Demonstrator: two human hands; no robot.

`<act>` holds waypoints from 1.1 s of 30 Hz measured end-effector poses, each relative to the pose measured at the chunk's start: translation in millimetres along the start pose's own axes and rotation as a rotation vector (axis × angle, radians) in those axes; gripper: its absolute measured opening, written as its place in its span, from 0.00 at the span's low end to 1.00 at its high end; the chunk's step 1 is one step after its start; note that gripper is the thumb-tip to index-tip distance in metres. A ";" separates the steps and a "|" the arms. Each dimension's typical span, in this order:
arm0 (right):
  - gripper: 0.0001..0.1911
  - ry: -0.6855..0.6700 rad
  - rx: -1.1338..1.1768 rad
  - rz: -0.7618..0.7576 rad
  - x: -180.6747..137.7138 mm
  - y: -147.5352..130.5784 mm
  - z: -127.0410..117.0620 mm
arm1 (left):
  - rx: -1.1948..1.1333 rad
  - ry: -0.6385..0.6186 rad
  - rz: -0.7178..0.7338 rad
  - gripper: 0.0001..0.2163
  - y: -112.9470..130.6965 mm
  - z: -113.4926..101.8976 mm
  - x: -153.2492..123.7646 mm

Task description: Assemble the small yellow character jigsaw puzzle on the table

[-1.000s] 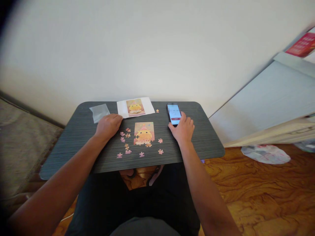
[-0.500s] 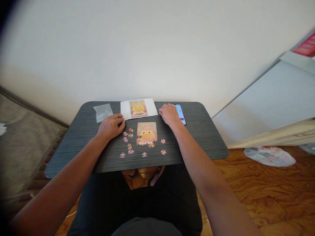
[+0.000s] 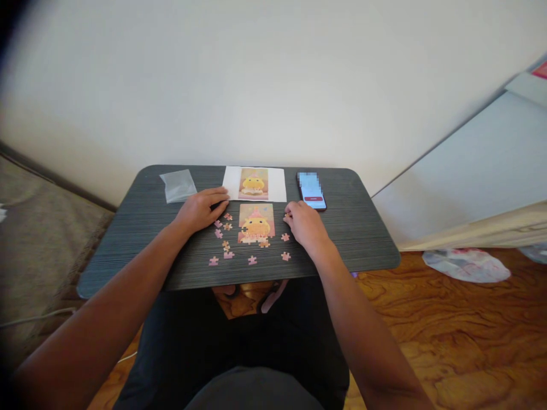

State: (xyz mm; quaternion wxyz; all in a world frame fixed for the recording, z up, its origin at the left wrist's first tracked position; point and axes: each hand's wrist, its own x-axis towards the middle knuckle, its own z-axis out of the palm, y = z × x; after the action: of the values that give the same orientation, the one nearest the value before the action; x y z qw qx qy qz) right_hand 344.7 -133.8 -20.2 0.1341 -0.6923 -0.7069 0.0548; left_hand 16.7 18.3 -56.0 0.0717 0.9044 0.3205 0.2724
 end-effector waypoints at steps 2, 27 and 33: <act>0.07 -0.016 0.028 0.020 -3.0 0.7 1.0 | -0.019 0.006 0.004 0.16 0.9 -0.5 -0.5; 0.14 -0.217 1.260 0.163 1.5 -54.8 -10.7 | -0.195 0.100 0.220 0.09 88.6 -26.8 -7.2; 0.16 -0.289 1.412 0.178 -1.1 -70.8 -9.8 | -0.201 0.115 0.168 0.07 115.1 -38.7 -22.1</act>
State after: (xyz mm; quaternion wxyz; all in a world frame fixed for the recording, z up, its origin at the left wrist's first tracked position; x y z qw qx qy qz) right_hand 279.0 -138.4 7.8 0.4495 -0.4814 -0.4544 0.5997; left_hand 43.8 -87.4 1.7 0.1206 0.8992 0.2182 0.3596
